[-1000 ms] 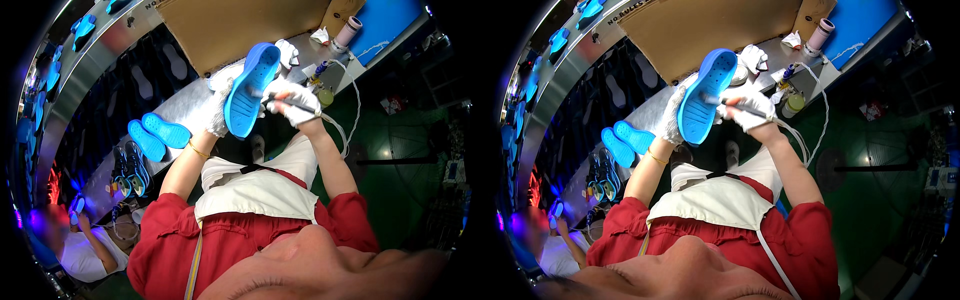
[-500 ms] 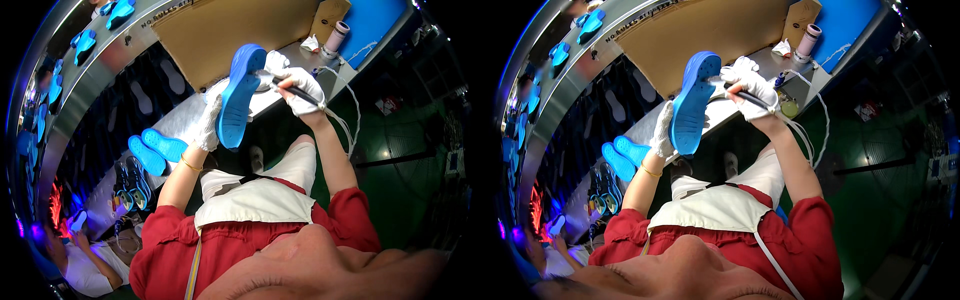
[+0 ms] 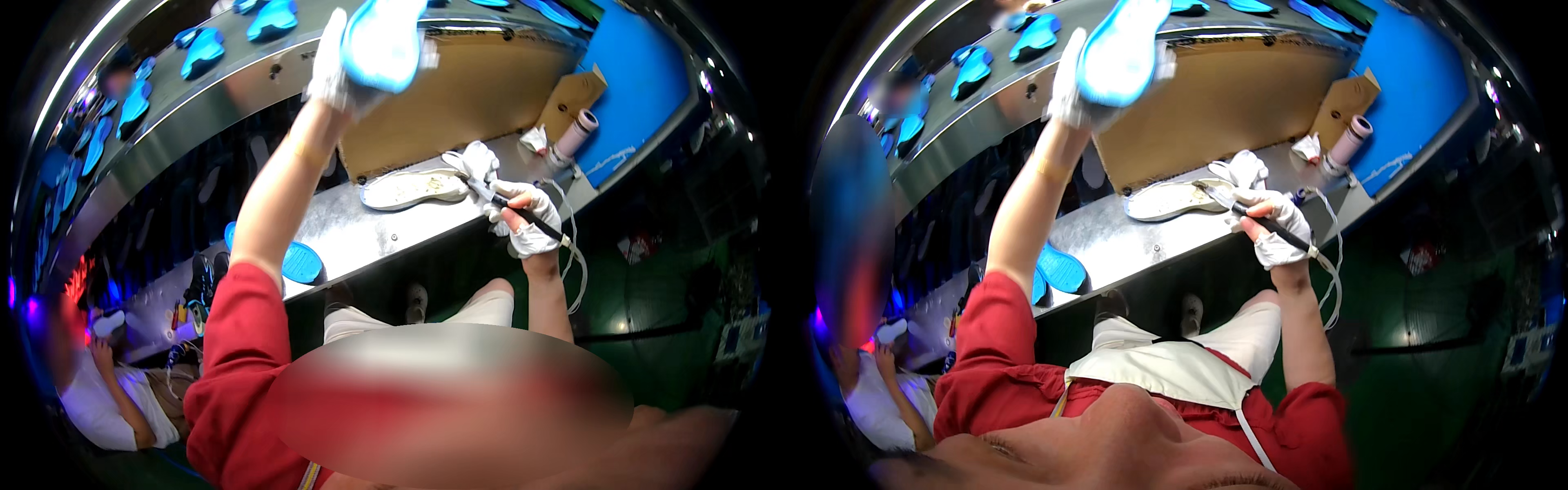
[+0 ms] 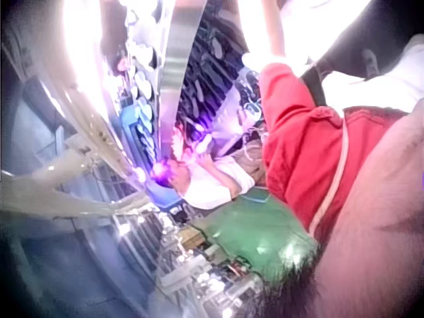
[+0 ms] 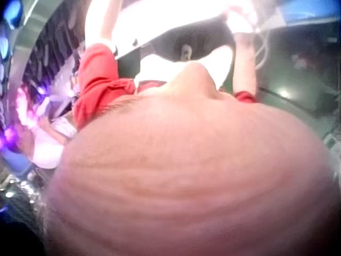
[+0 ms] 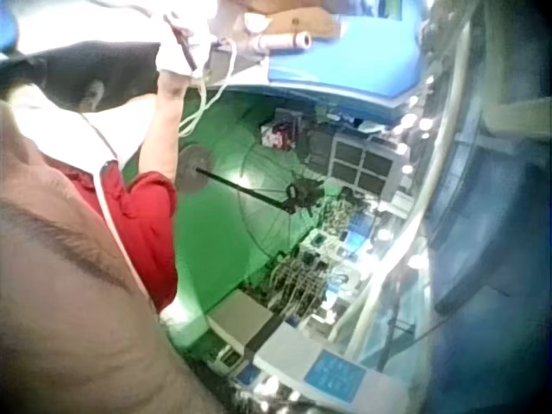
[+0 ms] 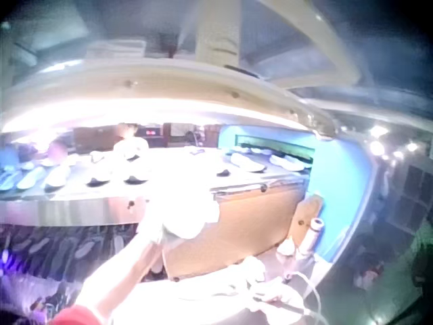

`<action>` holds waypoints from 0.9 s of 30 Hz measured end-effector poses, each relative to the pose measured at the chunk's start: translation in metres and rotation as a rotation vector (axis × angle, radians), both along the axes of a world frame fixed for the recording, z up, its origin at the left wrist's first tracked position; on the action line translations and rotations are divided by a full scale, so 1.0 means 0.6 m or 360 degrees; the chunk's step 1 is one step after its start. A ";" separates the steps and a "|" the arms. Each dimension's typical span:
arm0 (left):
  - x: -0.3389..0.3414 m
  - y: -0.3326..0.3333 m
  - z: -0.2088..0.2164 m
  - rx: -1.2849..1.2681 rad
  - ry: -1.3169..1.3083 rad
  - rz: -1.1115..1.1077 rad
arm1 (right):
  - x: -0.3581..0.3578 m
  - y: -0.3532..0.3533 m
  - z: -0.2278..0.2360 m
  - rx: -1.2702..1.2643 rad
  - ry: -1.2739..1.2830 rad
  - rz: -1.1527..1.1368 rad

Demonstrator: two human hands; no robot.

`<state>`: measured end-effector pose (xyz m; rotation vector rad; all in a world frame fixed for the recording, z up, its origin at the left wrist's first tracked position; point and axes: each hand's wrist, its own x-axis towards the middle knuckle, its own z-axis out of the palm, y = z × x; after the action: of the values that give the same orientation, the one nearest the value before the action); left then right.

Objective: The person applies adhesive to the edges and surfaces of blue insoles using a brush attached to a dispenser, then places the insoles on a conveyor belt.

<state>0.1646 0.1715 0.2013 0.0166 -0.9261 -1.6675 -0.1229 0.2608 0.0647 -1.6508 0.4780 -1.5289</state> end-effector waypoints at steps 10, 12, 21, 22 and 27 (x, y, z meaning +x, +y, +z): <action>0.088 -0.066 0.076 -0.0399 -0.1482 0.1279 | -0.011 -0.004 -0.038 0.0104 0.0153 0.0049; 0.134 -0.044 0.096 -0.0797 -0.2383 0.1933 | -0.012 -0.004 -0.042 0.0142 0.0147 0.0060; 0.282 0.019 0.111 -0.0397 -0.3872 0.2333 | 0.051 0.001 -0.036 0.0246 0.0076 0.0212; 0.284 0.022 0.112 -0.0394 -0.3859 0.2375 | 0.058 0.004 -0.032 0.0303 0.0058 0.0223; 0.354 0.014 0.098 -0.0977 -0.3001 0.2841 | 0.053 -0.003 -0.057 0.0241 0.0264 0.0113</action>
<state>0.3771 0.1799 0.2601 1.6214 -1.6884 0.7914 -0.0914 0.2593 0.0305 -1.6650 0.6023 -1.2787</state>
